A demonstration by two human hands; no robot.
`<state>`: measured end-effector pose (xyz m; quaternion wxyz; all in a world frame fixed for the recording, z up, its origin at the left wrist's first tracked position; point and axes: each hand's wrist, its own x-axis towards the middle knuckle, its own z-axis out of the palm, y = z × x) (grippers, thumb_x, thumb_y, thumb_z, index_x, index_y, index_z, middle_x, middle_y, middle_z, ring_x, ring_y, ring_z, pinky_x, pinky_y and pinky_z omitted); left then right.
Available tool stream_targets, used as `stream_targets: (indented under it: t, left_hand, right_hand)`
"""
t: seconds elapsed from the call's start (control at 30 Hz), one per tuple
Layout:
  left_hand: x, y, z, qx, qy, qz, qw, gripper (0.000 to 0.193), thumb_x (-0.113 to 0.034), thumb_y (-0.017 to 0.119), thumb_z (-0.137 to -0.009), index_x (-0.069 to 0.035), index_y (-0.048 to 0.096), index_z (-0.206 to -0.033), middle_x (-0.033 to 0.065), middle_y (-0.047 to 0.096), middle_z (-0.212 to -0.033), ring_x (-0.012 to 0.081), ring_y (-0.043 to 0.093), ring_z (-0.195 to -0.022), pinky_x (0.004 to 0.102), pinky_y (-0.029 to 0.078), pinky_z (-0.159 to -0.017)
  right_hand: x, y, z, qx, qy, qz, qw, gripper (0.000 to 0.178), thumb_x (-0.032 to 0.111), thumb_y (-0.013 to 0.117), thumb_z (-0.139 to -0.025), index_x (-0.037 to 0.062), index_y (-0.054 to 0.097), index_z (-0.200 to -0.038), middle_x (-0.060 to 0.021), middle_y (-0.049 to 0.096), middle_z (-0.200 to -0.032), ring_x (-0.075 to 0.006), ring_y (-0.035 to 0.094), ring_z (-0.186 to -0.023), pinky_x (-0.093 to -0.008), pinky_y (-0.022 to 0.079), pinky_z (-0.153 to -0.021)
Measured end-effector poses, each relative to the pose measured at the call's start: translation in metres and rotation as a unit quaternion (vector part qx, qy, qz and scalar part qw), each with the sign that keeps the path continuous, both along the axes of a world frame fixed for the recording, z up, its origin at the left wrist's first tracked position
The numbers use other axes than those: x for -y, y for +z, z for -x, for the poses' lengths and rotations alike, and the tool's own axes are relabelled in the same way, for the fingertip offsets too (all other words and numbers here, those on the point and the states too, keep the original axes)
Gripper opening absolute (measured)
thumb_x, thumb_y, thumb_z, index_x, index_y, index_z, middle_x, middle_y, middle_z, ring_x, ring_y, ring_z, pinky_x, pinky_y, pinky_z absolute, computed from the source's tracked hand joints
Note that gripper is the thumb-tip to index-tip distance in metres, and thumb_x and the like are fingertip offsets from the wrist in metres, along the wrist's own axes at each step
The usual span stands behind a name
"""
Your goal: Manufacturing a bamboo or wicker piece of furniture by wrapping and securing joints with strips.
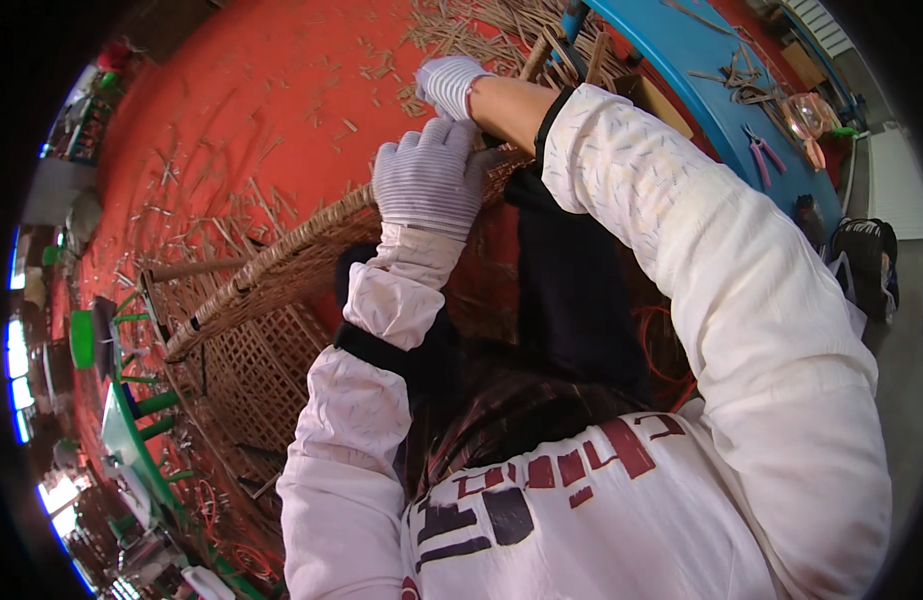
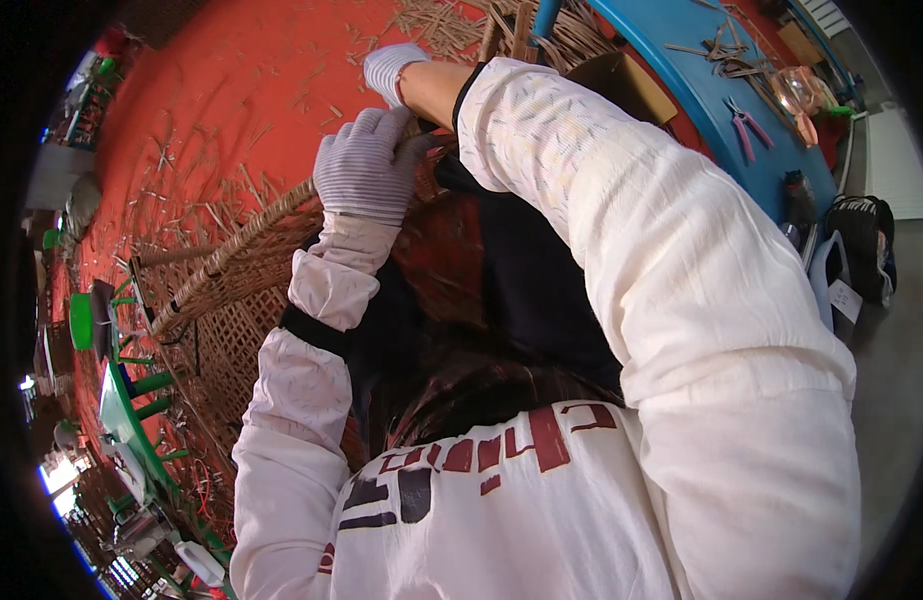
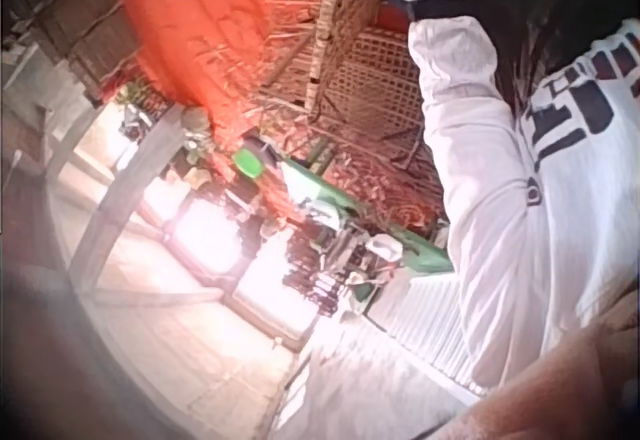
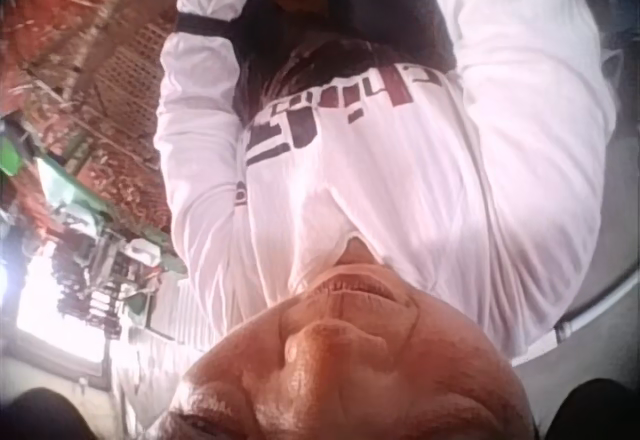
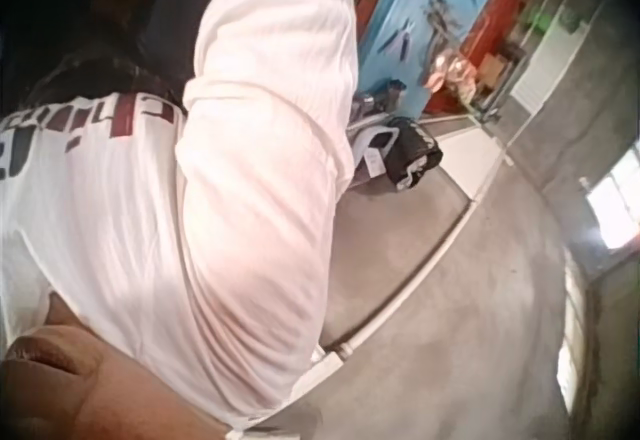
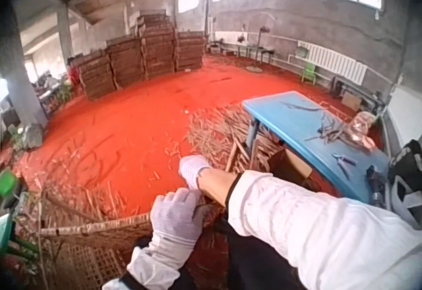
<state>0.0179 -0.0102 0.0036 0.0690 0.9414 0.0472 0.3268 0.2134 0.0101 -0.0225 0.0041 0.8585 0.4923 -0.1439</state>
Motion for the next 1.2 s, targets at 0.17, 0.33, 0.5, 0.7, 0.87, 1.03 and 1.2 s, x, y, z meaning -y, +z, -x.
stream_targets:
  t: [0.17,0.33,0.5,0.7,0.87,1.03,1.2]
  left_hand:
    - [0.001,0.007,-0.011,-0.021,-0.002,-0.006,1.000,0.032,-0.037,0.073,-0.083,-0.012,0.070,-0.103,0.0063,0.067,-0.088,0.0283,0.065,-0.083,0.0420,0.047,-0.073]
    - [-0.017,0.014,-0.014,-0.099,0.026,0.038,0.994,0.024,-0.036,0.068,-0.086,-0.014,0.070,-0.094,0.0078,0.067,-0.090,0.0309,0.065,-0.088,0.0468,0.048,-0.078]
    - [-0.016,0.031,-0.028,-0.150,0.026,0.041,0.988,0.026,-0.038,0.069,-0.086,-0.013,0.070,-0.093,0.0079,0.067,-0.090,0.0312,0.064,-0.089,0.0461,0.046,-0.080]
    - [-0.024,0.014,-0.025,-0.092,0.019,0.054,0.994,0.029,-0.038,0.071,-0.085,-0.012,0.071,-0.096,0.0089,0.067,-0.085,0.0320,0.064,-0.084,0.0447,0.048,-0.076]
    - [-0.022,0.014,-0.022,-0.114,0.018,0.039,0.993,0.030,-0.036,0.070,-0.087,-0.010,0.071,-0.099,0.0111,0.069,-0.090,0.0338,0.065,-0.087,0.0443,0.049,-0.076]
    - [-0.027,0.014,-0.022,-0.090,0.025,0.033,0.995,0.026,-0.037,0.070,-0.085,-0.012,0.072,-0.094,0.0091,0.068,-0.086,0.0330,0.065,-0.084,0.0453,0.049,-0.074]
    - [-0.029,0.012,-0.018,-0.074,0.013,0.021,0.997,0.027,-0.039,0.068,-0.086,-0.013,0.072,-0.093,0.0080,0.068,-0.083,0.0323,0.065,-0.083,0.0457,0.049,-0.073]
  right_hand:
    - [0.002,0.005,-0.012,-0.141,-0.157,-0.101,0.972,0.033,0.031,0.053,-0.099,0.0090,0.073,-0.112,-0.0108,0.075,-0.104,-0.0300,0.072,-0.098,-0.0454,0.058,-0.081]
    - [0.080,0.082,0.047,0.120,-0.065,-0.544,0.828,0.030,0.029,0.050,-0.099,0.0056,0.068,-0.094,-0.0121,0.070,-0.087,-0.0299,0.068,-0.082,-0.0432,0.054,-0.074]
    - [0.170,0.062,0.094,0.037,-0.034,-0.470,0.881,0.020,0.019,0.055,-0.098,0.0059,0.069,-0.097,-0.0123,0.069,-0.086,-0.0332,0.067,-0.084,-0.0428,0.053,-0.076]
    - [0.151,0.025,0.096,-0.270,-0.233,-0.448,0.819,0.023,0.020,0.054,-0.098,0.0027,0.069,-0.100,-0.0122,0.071,-0.079,-0.0273,0.068,-0.065,-0.0381,0.056,-0.063]
    - [0.139,0.028,0.096,-0.574,-0.256,-0.345,0.697,0.023,0.019,0.054,-0.097,0.0033,0.070,-0.098,-0.0084,0.071,-0.073,-0.0165,0.068,-0.057,-0.0299,0.054,-0.048]
    - [0.132,0.020,0.090,-0.546,-0.266,-0.350,0.714,0.020,0.018,0.059,-0.095,0.0018,0.071,-0.094,-0.0071,0.071,-0.074,-0.0154,0.068,-0.058,-0.0302,0.056,-0.050]
    - [0.133,0.019,0.095,-0.481,-0.249,-0.368,0.756,0.023,0.020,0.063,-0.095,-0.0008,0.072,-0.096,-0.0084,0.072,-0.075,-0.0149,0.069,-0.060,-0.0288,0.058,-0.056]
